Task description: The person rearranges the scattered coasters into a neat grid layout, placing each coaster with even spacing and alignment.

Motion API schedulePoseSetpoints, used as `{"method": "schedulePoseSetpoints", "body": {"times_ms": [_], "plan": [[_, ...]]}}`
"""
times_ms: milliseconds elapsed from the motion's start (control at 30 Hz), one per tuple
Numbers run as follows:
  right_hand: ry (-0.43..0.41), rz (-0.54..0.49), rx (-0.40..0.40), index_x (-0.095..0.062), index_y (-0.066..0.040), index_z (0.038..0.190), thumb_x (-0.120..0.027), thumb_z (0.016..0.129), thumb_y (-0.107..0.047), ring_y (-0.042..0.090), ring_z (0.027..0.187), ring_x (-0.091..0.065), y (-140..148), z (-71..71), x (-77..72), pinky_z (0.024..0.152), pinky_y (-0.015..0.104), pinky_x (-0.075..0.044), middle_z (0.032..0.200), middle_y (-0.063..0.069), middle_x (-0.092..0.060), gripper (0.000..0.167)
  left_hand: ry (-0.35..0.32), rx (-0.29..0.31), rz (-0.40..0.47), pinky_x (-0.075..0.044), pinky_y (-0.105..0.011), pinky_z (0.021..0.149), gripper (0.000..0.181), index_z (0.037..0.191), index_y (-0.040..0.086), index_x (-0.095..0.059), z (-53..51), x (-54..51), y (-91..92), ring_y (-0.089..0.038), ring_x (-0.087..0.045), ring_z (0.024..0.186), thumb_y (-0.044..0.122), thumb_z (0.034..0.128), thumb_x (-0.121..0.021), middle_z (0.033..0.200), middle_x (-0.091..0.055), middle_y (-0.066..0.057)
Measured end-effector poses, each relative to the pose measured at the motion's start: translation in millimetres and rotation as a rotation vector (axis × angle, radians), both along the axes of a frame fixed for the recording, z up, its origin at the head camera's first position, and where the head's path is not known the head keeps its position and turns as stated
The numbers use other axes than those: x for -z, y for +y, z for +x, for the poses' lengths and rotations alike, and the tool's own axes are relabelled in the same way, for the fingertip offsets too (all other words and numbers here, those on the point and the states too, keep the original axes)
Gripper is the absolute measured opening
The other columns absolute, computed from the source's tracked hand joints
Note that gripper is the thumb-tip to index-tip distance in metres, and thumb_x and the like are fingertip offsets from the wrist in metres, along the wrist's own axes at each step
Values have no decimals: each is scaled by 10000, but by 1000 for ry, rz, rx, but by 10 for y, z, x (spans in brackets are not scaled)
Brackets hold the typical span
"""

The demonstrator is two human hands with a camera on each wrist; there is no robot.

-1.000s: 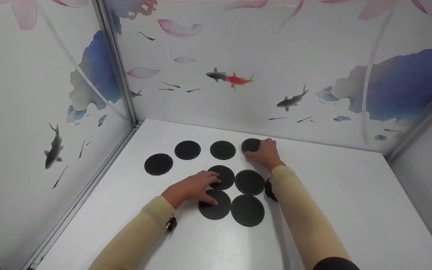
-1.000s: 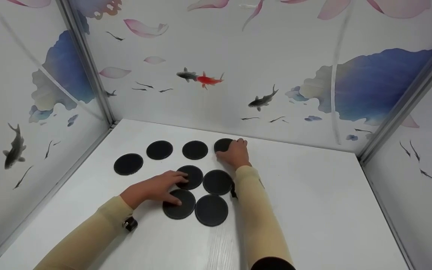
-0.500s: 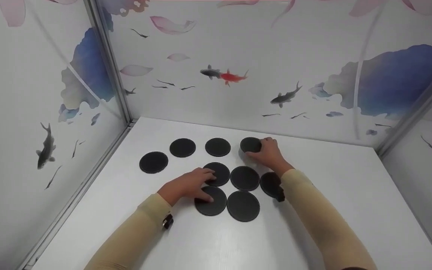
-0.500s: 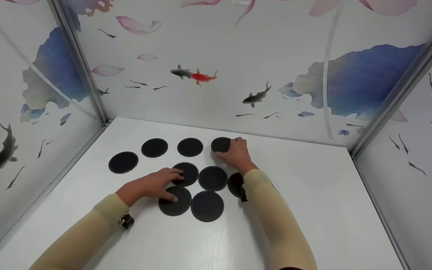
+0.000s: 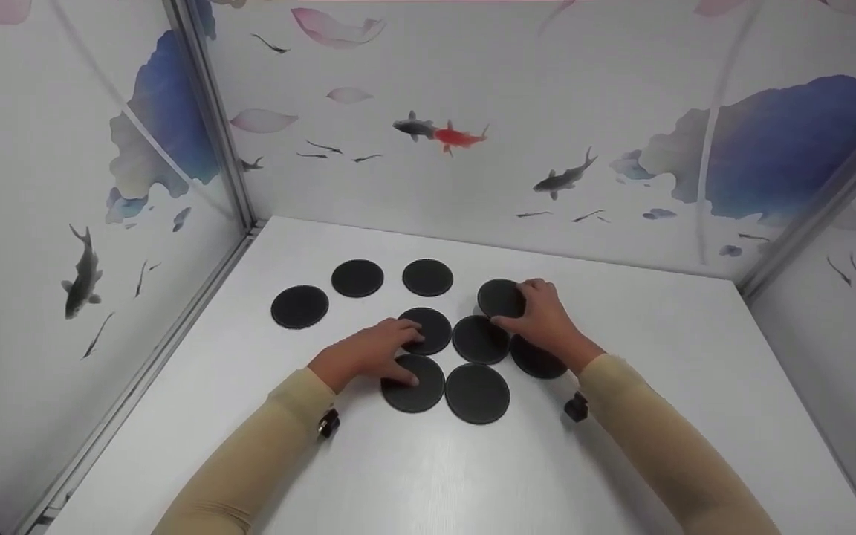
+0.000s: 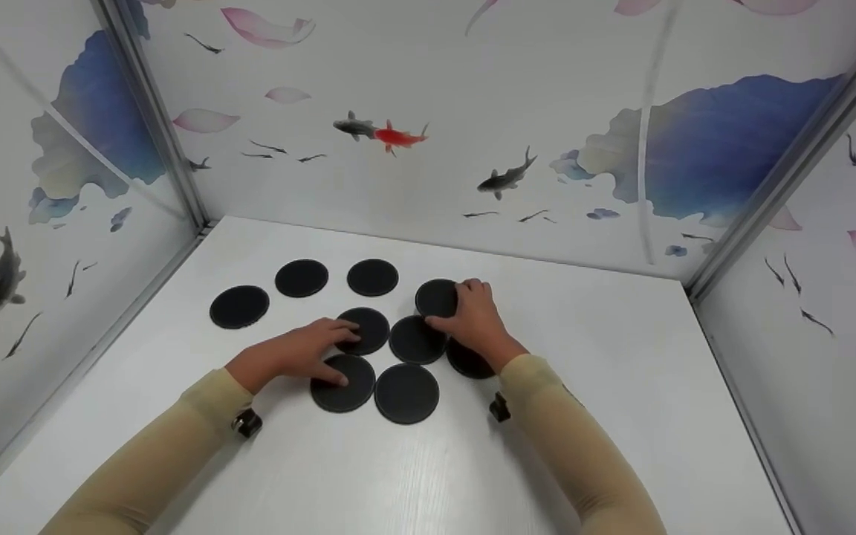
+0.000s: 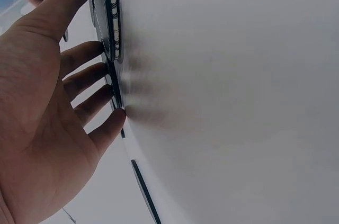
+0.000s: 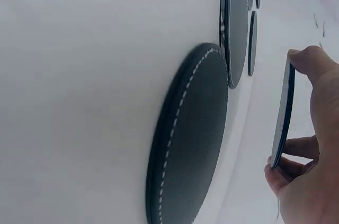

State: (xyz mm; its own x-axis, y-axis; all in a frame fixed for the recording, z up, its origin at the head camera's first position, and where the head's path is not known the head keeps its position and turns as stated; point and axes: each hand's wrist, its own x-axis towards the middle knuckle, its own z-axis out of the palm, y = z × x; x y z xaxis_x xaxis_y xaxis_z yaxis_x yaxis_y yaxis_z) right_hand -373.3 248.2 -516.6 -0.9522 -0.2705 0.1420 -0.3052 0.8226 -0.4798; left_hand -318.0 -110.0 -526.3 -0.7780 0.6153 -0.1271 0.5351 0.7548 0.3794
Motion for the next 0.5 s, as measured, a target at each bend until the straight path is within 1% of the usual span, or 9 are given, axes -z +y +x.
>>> {"method": "schedulePoseSetpoints", "body": {"times_ms": [233,500], "plan": [[-14,-10,-8,-533,99,1546,-868,921,-504,423,1396,-476,93,238,-31,1168,586,-475,1553,284,-481,931,-1,1,-17,-370,-431,1287,837,1595,132,-576,-21,17,-14,-271,-378,1606,530,926,-885,1739,-419,-53],[6,-32,-15,-564,96,1527,-900,912,-461,416,1384,-492,262,523,-43,1134,584,-506,1521,269,-521,895,-3,12,12,-387,-446,1274,827,1584,119,-585,-6,0,-13,-285,-399,1584,513,923,-890,1731,-431,-57]]}}
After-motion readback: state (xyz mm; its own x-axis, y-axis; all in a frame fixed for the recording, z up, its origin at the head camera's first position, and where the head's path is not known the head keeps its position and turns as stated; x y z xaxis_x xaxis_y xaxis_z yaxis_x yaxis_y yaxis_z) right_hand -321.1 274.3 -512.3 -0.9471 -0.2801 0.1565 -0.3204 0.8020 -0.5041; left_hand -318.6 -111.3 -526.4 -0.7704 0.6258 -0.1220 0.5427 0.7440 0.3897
